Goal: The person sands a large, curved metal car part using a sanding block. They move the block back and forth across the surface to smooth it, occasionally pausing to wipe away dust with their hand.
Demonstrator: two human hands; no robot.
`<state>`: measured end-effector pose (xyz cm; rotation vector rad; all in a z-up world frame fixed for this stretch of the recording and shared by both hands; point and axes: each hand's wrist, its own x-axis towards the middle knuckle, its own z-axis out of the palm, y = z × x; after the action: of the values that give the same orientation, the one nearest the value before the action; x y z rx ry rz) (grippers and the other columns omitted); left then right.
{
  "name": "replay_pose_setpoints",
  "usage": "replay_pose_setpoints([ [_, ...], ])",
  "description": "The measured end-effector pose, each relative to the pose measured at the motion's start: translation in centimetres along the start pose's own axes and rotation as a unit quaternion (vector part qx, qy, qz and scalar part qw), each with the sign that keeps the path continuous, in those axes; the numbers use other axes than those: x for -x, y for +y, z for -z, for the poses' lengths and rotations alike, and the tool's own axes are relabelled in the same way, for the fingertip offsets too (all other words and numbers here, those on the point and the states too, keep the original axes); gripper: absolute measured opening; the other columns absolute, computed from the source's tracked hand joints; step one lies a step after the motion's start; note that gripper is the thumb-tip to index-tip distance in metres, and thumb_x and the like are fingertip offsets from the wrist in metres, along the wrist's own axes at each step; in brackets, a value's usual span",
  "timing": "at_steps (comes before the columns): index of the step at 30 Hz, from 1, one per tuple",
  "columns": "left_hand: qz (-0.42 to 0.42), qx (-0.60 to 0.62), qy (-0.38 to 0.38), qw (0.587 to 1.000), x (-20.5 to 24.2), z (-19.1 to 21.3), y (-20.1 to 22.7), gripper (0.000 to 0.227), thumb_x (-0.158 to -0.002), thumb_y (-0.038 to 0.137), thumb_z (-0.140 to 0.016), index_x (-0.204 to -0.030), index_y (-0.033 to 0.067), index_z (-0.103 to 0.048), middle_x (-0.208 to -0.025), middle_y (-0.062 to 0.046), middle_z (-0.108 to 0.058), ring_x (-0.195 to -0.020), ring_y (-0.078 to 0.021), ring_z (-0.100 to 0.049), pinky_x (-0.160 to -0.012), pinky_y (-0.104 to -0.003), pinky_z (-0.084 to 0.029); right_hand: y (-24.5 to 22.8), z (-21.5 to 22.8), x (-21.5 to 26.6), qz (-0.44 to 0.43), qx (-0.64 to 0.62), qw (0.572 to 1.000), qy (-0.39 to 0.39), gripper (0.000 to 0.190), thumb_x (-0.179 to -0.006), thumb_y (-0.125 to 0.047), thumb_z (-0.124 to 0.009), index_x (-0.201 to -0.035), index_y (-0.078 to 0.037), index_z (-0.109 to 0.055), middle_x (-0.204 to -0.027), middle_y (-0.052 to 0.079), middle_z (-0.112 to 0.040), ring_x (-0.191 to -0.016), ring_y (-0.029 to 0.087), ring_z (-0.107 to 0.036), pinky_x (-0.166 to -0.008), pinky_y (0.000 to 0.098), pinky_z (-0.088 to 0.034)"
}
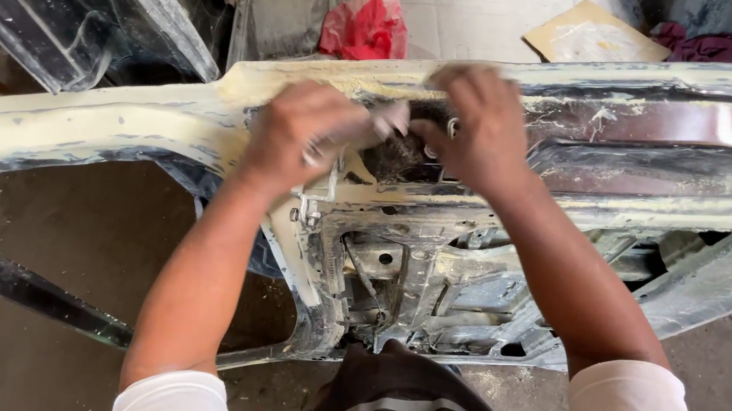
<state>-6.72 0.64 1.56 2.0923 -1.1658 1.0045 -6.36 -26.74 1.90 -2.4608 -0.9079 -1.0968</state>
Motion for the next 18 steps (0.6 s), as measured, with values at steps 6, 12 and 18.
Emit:
replay_pose_setpoints([
  [6,0.158,0.077,0.079,0.981,-1.8,3.5,-2.9,0.009,-0.101,0.012,-0.074,-0.108,0.0062,-0.073,-0.097,-0.009,-0.074,-0.085,-0.0196,-0.075,-0.075,-0.036,-0.061,4.0,-0.6,-2.0,-0.08,0.07,0.992,-0.071,0.065,-0.09,-0.047,-0.092,-0.132,-0.003,-0.066,-0.121,0.015,-0.068,-0.112,0.03,-0.061,-0.108,0.0502,-0.038],
  [12,0.172,0.085,0.034,0.981,-3.3,2.0,-0.8,0.011,-0.098,0.009,-0.074,-0.102,-0.0013,-0.072,-0.091,-0.012,-0.072,-0.083,-0.0228,-0.074,-0.074,-0.036,-0.055,4.7,0.8,0.1,-0.079,0.074,0.993,0.038,0.077,-0.086,-0.042,-0.093,-0.14,0.002,-0.059,-0.131,0.018,-0.066,-0.124,0.033,-0.059,-0.109,0.0507,-0.038],
  [18,0.159,0.1,0.12,0.975,-4.9,0.2,-0.3,0.014,-0.104,0.01,-0.072,-0.11,-0.0025,-0.07,-0.098,-0.013,-0.074,-0.089,-0.0225,-0.075,-0.08,-0.034,-0.057,1.2,-1.9,2.4,-0.076,-0.005,0.995,-0.061,0.063,-0.103,-0.039,-0.079,-0.146,-0.004,-0.049,-0.151,0.019,-0.053,-0.146,0.03,-0.045,-0.124,0.047,-0.04],
])
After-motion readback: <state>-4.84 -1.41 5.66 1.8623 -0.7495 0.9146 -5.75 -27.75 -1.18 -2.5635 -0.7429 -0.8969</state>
